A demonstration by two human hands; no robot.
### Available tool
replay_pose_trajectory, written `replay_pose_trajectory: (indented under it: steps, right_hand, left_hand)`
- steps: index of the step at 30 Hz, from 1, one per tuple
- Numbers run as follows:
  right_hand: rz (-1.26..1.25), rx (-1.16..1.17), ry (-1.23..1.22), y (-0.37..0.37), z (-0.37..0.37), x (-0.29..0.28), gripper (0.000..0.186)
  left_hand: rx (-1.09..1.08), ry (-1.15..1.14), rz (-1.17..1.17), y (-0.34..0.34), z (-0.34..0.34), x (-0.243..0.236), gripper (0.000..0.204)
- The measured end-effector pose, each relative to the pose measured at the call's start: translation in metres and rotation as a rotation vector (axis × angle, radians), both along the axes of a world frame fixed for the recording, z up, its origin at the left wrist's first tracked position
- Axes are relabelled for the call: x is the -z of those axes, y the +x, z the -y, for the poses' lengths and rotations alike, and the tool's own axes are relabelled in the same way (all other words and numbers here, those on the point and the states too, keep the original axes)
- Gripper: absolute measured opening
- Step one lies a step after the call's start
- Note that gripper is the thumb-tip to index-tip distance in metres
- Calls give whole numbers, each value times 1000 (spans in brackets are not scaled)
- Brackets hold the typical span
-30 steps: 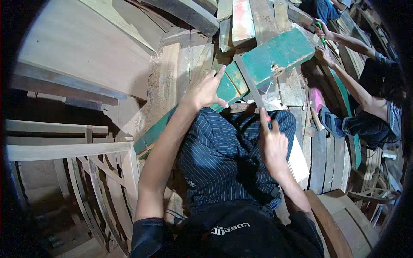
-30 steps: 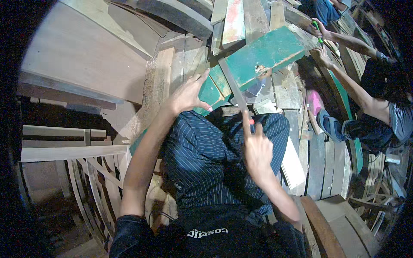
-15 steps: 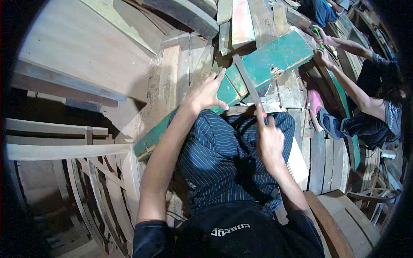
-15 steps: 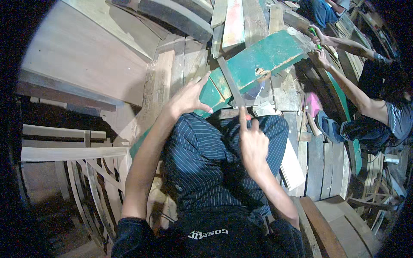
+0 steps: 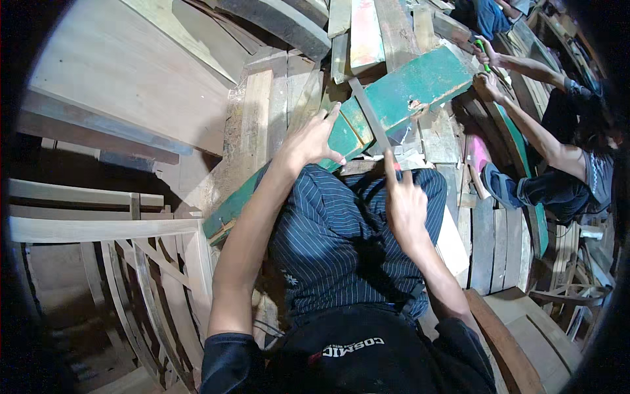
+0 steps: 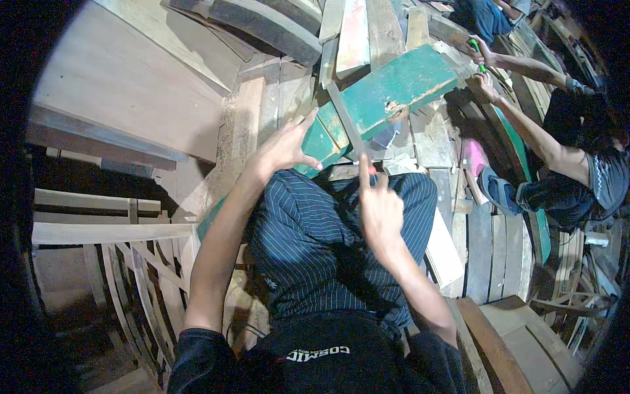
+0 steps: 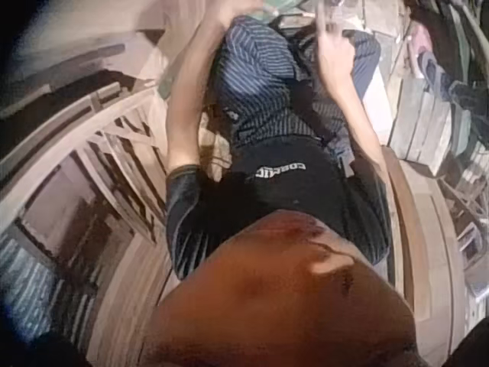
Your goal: The person holds a wooden board by hand and cuts into it along a marked line using a hand saw.
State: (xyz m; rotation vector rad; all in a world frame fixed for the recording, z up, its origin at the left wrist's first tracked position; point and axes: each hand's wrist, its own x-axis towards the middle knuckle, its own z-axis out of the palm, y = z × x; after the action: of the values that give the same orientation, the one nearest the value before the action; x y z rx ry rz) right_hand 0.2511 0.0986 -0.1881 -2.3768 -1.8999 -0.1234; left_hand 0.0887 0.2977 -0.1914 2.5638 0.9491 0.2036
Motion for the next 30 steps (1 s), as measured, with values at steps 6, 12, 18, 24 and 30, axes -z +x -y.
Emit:
replay_pose_trajectory:
  steps: [6, 12, 18, 24, 30]
  right_hand:
    - [-99, 8, -64, -3, 34, 0, 82]
    - [-10, 35, 132, -10, -37, 2, 74]
    - [-39, 28, -37, -2, 27, -2, 84]
    - [-62, 32, -12, 0, 17, 1, 82]
    - [-25, 4, 56, 1, -28, -5, 78]
  left_hand:
    - [0, -139, -50, 4, 0, -15, 131]
    - [19, -122, -38, 7, -2, -9, 128]
    - [20, -80, -43, 1, -1, -10, 129]
    - [-11, -83, -111, 5, 0, -14, 131]
    - [25, -27, -21, 2, -4, 0, 128]
